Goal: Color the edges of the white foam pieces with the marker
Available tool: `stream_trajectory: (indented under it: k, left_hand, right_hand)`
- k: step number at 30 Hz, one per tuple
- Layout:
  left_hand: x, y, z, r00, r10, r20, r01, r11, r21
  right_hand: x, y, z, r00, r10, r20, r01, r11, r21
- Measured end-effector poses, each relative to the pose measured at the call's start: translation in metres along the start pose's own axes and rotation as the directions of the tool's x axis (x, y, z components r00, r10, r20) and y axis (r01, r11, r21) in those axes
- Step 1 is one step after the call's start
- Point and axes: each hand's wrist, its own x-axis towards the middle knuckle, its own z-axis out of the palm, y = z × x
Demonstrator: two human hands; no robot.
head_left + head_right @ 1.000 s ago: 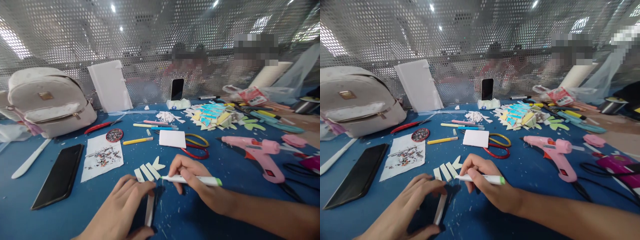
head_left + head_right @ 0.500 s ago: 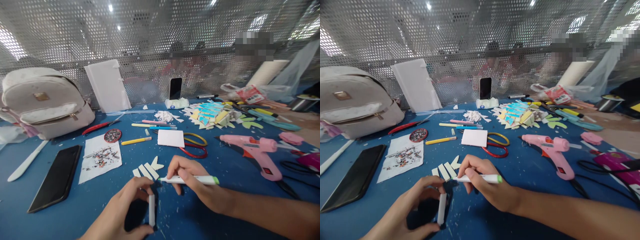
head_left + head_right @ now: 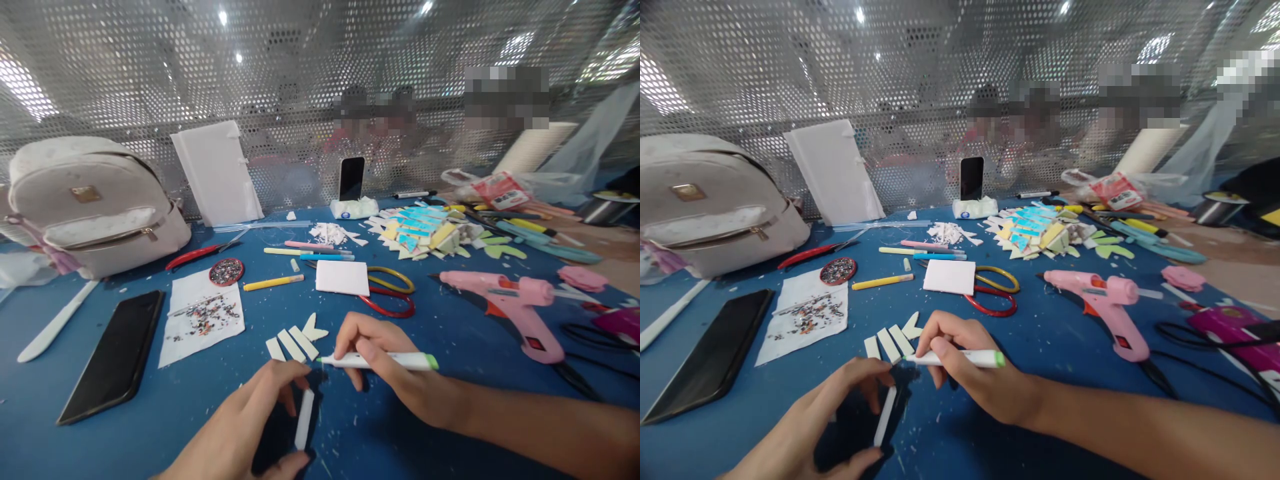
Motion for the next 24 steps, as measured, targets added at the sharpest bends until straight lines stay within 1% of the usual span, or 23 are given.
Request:
stream_trajectory:
  k: [1,3,6,8,9,10,11,12,14,15,17,19,20,21,22,24]
  left_hand:
    - [0.0,-0.002,0.001,1.0,0.001,0.002,-0.001,1.0,0.027]
    - [-0.001,-0.006,0.004,0.999,0.041,-0.013,-0.04,0.997,0.058]
    - [0.001,-0.01,0.007,0.994,0.102,-0.027,-0.101,0.993,0.06]
    - [0.003,-0.009,0.005,0.992,0.127,-0.027,-0.125,0.99,0.06]
    - [0.004,-0.008,0.004,0.988,0.152,-0.029,-0.15,0.986,0.074]
    - [0.004,-0.006,0.002,0.979,0.201,-0.03,-0.197,0.975,0.105]
    - [0.005,-0.004,0.001,0.962,0.271,-0.04,-0.262,0.953,0.154]
    - [0.005,-0.002,0.0,0.936,0.35,-0.046,-0.332,0.917,0.219]
    - [0.004,-0.001,0.003,0.877,0.479,-0.035,-0.436,0.824,0.362]
    - [0.003,-0.002,0.005,0.857,0.514,-0.023,-0.459,0.785,0.416]
    - [0.002,-0.005,0.011,0.835,0.55,-0.029,-0.472,0.742,0.477]
    - [0.001,-0.008,0.016,0.804,0.591,-0.067,-0.485,0.717,0.502]
    - [0.0,-0.008,0.017,0.794,0.602,-0.084,-0.487,0.713,0.504]
    - [0.0,-0.008,0.016,0.796,0.599,-0.086,-0.485,0.716,0.501]
    - [-0.001,-0.007,0.015,0.81,0.582,-0.071,-0.479,0.726,0.492]
    - [-0.004,-0.005,0.011,0.855,0.519,-0.014,-0.453,0.758,0.469]
  right_hand:
    - [0.0,0.0,0.0,1.0,0.004,0.0,-0.004,1.0,0.002]
    - [0.0,0.0,0.0,1.0,0.012,-0.001,-0.012,1.0,0.019]
    - [0.0,0.001,0.001,1.0,0.015,0.018,-0.016,0.998,0.065]
    - [0.001,0.0,0.001,0.999,0.003,0.036,-0.005,0.997,0.076]
    - [0.001,-0.001,0.001,0.999,-0.005,0.048,0.002,0.998,0.063]
    - [0.001,-0.002,0.001,0.998,-0.014,0.061,0.011,0.999,0.036]
    - [0.001,-0.004,0.001,0.996,-0.024,0.081,0.025,1.0,-0.004]
    - [0.001,-0.005,0.0,0.994,-0.036,0.107,0.042,0.998,-0.054]
    - [0.001,-0.006,0.0,0.984,-0.075,0.162,0.101,0.982,-0.161]
    - [0.001,-0.006,0.0,0.977,-0.105,0.183,0.142,0.969,-0.202]
    - [-0.001,-0.005,-0.001,0.969,-0.146,0.199,0.194,0.95,-0.246]
    - [-0.002,-0.003,-0.001,0.974,-0.142,0.174,0.182,0.952,-0.244]
    - [-0.003,-0.003,0.0,0.98,-0.121,0.16,0.157,0.958,-0.239]
    - [-0.003,-0.003,0.0,0.984,-0.089,0.152,0.124,0.963,-0.24]
    - [-0.003,-0.004,0.0,0.987,-0.061,0.151,0.097,0.964,-0.247]
    - [0.0,-0.008,0.003,0.987,0.003,0.159,0.041,0.961,-0.273]
